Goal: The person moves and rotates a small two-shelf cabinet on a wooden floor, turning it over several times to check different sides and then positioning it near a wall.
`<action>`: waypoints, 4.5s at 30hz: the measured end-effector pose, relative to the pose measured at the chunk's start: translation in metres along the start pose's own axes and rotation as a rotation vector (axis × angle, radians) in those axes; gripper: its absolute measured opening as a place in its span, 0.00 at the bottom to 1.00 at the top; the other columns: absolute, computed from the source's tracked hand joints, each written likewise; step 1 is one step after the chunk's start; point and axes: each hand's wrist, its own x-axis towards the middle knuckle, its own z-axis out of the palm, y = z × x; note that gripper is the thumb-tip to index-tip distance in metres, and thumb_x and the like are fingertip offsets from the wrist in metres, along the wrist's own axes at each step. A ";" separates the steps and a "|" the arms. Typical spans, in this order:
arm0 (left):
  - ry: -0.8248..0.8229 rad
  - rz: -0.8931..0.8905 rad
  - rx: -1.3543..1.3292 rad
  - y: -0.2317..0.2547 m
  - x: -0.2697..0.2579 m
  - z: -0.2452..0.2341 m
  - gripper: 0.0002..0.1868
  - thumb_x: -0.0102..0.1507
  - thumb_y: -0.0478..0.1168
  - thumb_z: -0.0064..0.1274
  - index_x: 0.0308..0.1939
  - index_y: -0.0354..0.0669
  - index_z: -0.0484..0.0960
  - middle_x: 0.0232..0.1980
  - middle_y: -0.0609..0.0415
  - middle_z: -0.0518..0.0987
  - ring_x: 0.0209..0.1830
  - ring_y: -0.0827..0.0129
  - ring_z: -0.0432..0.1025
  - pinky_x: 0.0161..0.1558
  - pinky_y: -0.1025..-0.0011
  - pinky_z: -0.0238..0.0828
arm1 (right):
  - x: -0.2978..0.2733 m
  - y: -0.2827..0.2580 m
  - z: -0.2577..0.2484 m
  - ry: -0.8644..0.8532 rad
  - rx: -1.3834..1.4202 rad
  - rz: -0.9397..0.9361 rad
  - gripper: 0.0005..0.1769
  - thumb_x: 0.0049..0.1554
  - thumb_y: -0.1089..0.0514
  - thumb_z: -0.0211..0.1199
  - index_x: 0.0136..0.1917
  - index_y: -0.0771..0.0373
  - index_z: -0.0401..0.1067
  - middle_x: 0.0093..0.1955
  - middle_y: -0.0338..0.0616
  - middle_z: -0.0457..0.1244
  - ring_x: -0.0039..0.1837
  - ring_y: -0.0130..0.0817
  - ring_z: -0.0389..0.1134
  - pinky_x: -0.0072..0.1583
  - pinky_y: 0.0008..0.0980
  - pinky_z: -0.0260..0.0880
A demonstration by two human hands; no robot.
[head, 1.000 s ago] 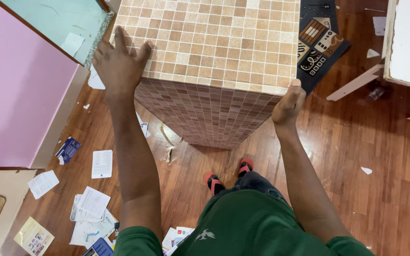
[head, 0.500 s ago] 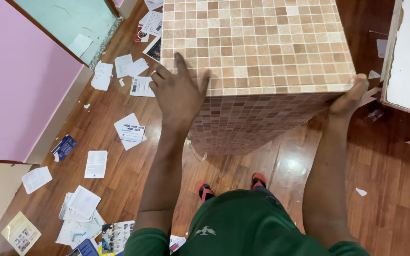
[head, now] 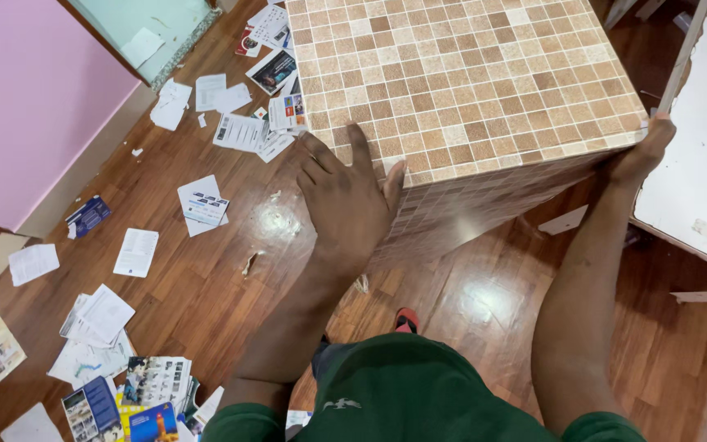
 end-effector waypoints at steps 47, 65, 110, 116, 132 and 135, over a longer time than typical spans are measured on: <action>0.060 0.175 -0.197 -0.041 -0.008 0.019 0.30 0.69 0.56 0.53 0.73 0.52 0.72 0.66 0.30 0.68 0.59 0.38 0.66 0.58 0.45 0.64 | -0.209 -0.188 0.024 0.115 -0.369 -0.205 0.48 0.74 0.30 0.37 0.69 0.87 0.57 0.69 0.76 0.52 0.71 0.56 0.53 0.67 0.48 0.52; -0.246 0.015 -0.133 -0.032 0.032 0.030 0.43 0.69 0.65 0.46 0.77 0.38 0.62 0.57 0.24 0.72 0.58 0.33 0.67 0.58 0.44 0.63 | -0.220 -0.176 0.012 0.101 -0.318 -0.005 0.34 0.70 0.27 0.39 0.34 0.53 0.48 0.32 0.32 0.42 0.36 0.27 0.40 0.39 0.38 0.40; 0.163 -0.677 0.346 0.085 -0.202 -0.065 0.43 0.67 0.70 0.49 0.48 0.23 0.73 0.39 0.32 0.79 0.34 0.46 0.79 0.35 0.55 0.76 | -0.134 -0.102 -0.061 -0.451 0.142 0.237 0.27 0.62 0.30 0.54 0.46 0.55 0.56 0.44 0.37 0.51 0.47 0.31 0.52 0.49 0.39 0.54; 0.156 -0.787 0.392 0.108 -0.236 -0.083 0.43 0.69 0.67 0.50 0.52 0.18 0.70 0.39 0.30 0.78 0.33 0.47 0.79 0.34 0.57 0.77 | -0.110 -0.107 -0.023 -0.678 0.330 0.281 0.30 0.63 0.31 0.54 0.46 0.62 0.63 0.43 0.42 0.57 0.46 0.36 0.60 0.46 0.40 0.58; 0.452 -0.619 0.538 0.148 -0.249 -0.101 0.21 0.66 0.53 0.56 0.58 0.47 0.78 0.57 0.46 0.78 0.59 0.52 0.73 0.58 0.54 0.61 | -0.109 -0.129 0.009 -0.740 0.377 0.263 0.34 0.64 0.33 0.50 0.58 0.67 0.70 0.51 0.45 0.66 0.54 0.36 0.67 0.53 0.39 0.65; 0.546 -0.538 0.336 0.155 -0.258 -0.104 0.10 0.69 0.46 0.56 0.52 0.50 0.82 0.57 0.55 0.80 0.58 0.61 0.74 0.61 0.58 0.63 | -0.112 -0.118 0.008 -0.690 0.363 0.202 0.31 0.68 0.35 0.49 0.54 0.69 0.67 0.49 0.45 0.62 0.54 0.36 0.65 0.55 0.40 0.65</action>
